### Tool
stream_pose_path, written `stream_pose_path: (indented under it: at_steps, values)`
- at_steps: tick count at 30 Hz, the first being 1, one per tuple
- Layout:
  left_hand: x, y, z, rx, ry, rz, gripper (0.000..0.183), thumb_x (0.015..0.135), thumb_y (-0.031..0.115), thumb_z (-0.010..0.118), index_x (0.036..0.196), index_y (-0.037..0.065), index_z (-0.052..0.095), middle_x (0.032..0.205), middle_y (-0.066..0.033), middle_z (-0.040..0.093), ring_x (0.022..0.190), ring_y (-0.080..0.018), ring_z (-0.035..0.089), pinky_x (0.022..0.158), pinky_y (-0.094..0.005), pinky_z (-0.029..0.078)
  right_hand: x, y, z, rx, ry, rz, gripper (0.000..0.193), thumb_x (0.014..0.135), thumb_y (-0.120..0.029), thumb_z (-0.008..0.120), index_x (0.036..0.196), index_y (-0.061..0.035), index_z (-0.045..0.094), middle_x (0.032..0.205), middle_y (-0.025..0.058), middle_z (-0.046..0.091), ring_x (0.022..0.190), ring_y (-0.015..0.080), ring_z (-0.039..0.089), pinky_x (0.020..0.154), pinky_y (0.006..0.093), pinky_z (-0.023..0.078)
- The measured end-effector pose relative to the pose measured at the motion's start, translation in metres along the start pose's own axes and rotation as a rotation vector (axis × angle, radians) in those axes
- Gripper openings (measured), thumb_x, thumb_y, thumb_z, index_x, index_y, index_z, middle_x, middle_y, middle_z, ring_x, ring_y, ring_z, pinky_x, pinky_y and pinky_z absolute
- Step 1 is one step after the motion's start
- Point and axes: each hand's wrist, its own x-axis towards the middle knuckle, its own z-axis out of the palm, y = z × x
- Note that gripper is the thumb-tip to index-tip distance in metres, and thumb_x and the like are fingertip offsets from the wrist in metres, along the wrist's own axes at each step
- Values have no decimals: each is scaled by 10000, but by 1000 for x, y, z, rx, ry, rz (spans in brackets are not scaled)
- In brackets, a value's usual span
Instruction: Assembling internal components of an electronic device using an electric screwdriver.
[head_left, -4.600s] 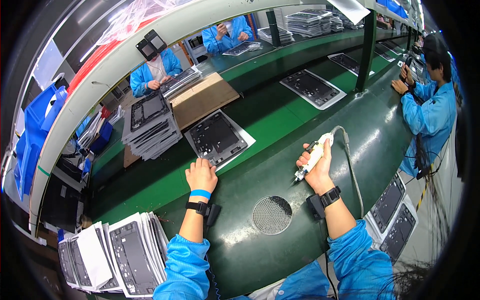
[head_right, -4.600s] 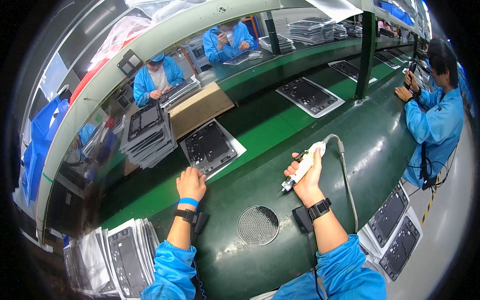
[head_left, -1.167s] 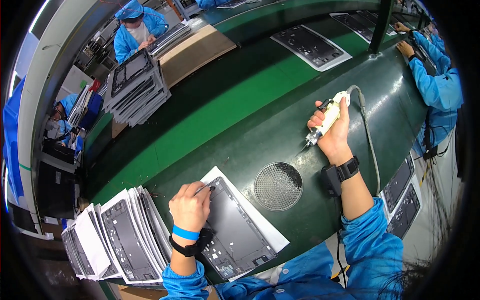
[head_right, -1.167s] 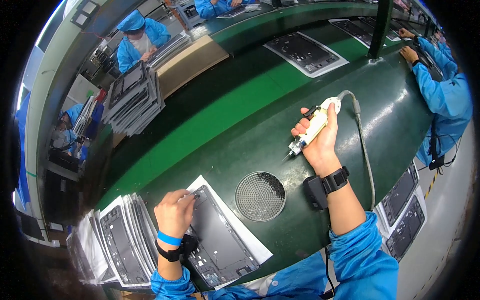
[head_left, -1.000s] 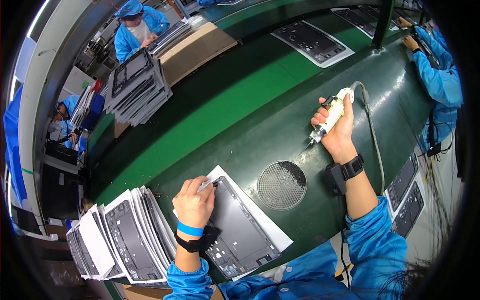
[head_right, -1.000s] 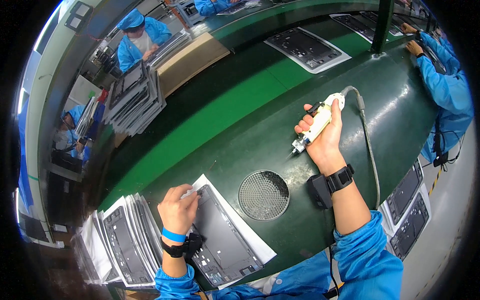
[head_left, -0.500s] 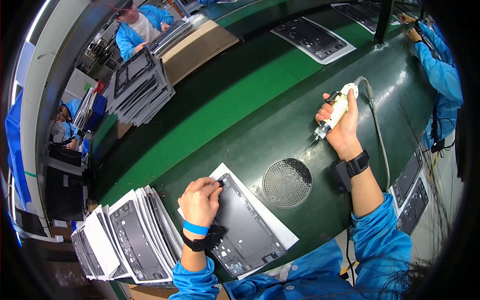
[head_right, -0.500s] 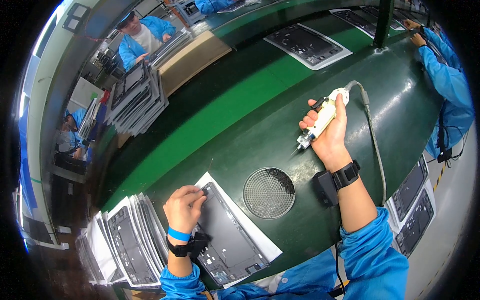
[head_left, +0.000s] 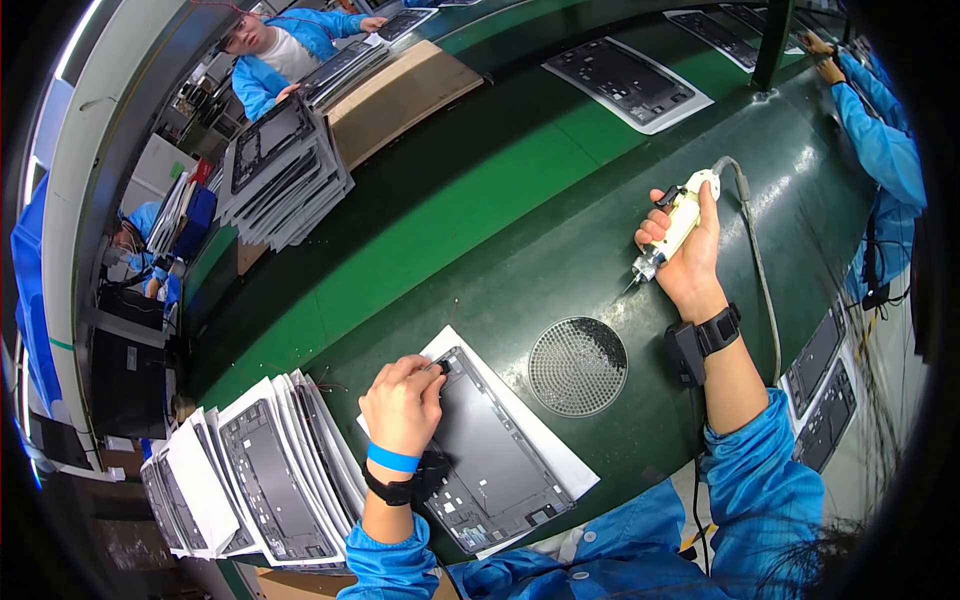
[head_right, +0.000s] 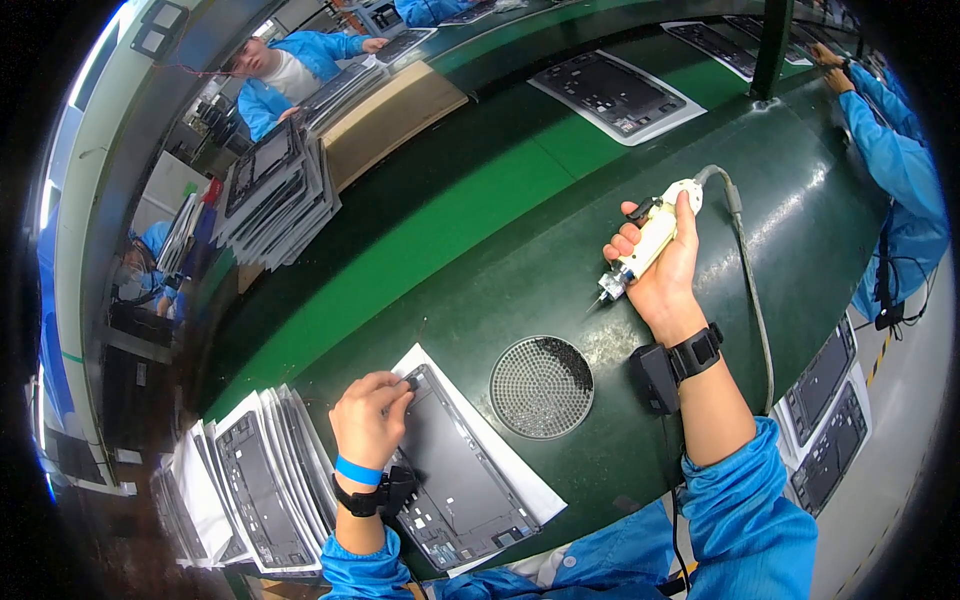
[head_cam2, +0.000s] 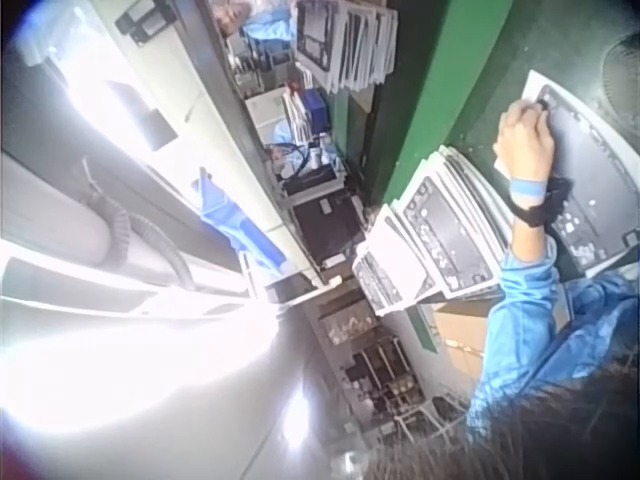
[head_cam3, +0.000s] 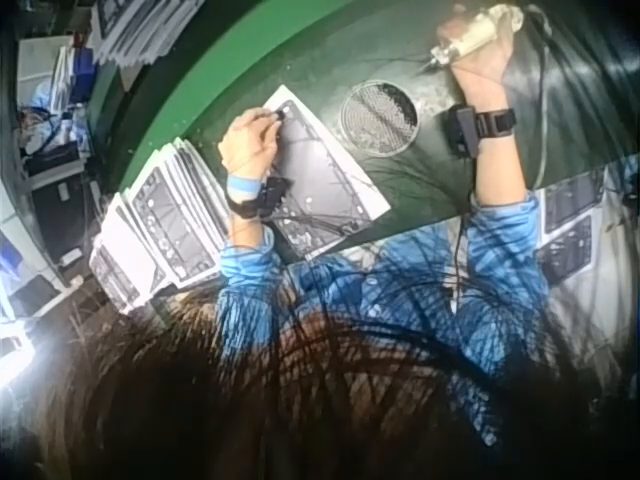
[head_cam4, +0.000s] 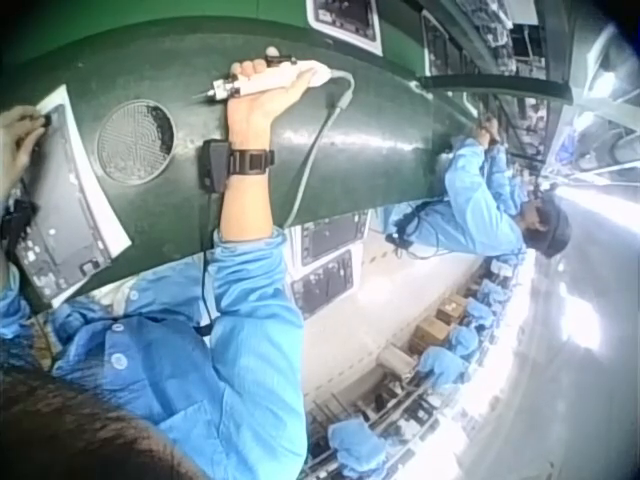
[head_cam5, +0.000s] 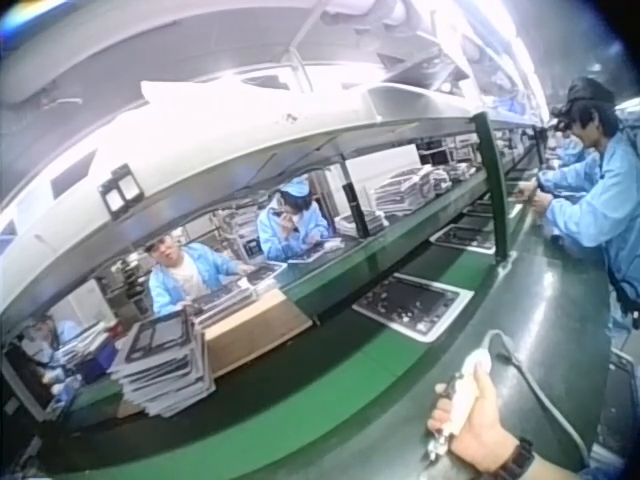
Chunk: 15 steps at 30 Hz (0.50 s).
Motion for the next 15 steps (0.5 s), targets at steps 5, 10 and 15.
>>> stream_pose_path:
  at_steps: [5, 10, 15]
  values:
    - [-4, 2, 7, 151, 54, 52, 47, 724, 112, 727, 768, 98, 727, 902, -9, 691, 790, -226, 654, 602, -331, 520, -1, -1, 2, -2, 1, -4, 630, 933, -609, 399, 952, 4, 544, 599, 23, 410, 558, 155, 413, 566, 312, 395]
    - [-2, -2, 4, 96, 49, 25, 70, 711, 133, 740, 773, 101, 735, 915, 1, 691, 790, -220, 649, 630, -339, 518, -1, 0, 1, 7, -6, -2, 625, 933, -606, 403, 950, 3, 544, 599, 24, 412, 557, 153, 414, 567, 311, 393]
    - [-1, -10, 7, -33, 21, -45, 88, 689, 146, 760, 768, 110, 746, 915, -11, 695, 804, -217, 648, 660, -340, 513, -1, 1, 0, -8, 4, -10, 622, 935, -603, 404, 948, 3, 544, 599, 24, 412, 555, 153, 413, 568, 309, 393]
